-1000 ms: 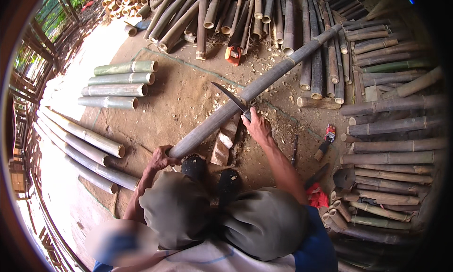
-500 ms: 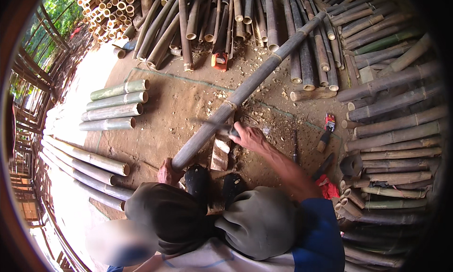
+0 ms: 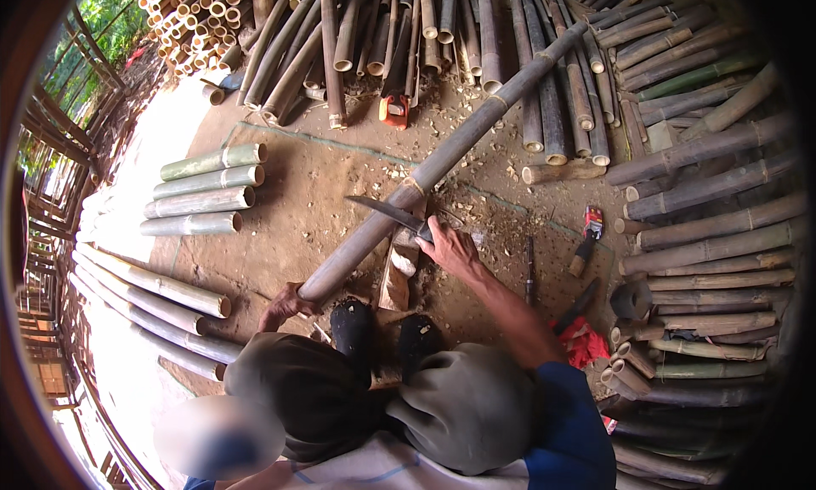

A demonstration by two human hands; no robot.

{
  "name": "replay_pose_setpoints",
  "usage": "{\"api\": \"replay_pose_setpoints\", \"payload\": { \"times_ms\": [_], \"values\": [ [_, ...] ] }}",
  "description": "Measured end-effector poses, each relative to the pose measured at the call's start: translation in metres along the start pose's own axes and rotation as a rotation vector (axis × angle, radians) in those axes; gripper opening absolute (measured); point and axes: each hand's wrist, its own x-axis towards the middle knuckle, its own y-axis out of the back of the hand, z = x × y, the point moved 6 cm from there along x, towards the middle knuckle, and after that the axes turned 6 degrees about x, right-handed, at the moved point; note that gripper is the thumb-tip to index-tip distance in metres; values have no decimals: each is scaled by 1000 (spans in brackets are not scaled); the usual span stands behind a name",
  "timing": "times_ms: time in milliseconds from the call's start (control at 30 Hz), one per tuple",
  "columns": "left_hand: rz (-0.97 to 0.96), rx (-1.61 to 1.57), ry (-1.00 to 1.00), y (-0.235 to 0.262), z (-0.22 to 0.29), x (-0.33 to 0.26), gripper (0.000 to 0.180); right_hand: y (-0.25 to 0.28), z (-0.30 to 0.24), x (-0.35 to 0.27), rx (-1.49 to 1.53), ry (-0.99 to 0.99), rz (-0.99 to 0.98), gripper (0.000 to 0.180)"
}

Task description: The person uses a knife to shave the surface of a bamboo stalk while sitting on the ground.

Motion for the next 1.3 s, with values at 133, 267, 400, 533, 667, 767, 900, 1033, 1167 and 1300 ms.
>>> {"api": "replay_pose_setpoints", "payload": {
  "times_ms": [133,267,400,533,667,767,900,1033,1167,1300],
  "values": [
    [72,24,-7,2,12,-2,64,5,56,1,317,-582,373,58],
    [404,349,-85,-17,43,-10,64,-9,163,-48,482,-1177,643,65],
    [569,471,-50,-2,8,-19,62,-25,129,-57,69,-1024,408,65],
    [381,508,-15,-14,47,-20,62,11,135,-62,47,-768,597,64],
    [163,307,13,-34,79,-65,63,21,130,4,1181,-810,525,73],
    [96,406,115,-66,54,-68,78,5,98,62,1608,-781,470,79],
    [87,319,98,-88,28,-67,93,-17,89,81,1560,-773,633,70],
    [92,138,38,-93,63,-78,96,1,95,72,1513,-812,673,65],
    [198,230,85,-91,69,-75,90,53,58,96,1556,-723,596,72],
    [305,199,-103,-123,95,-30,84,148,47,105,1523,-456,635,67]
  ]
}}
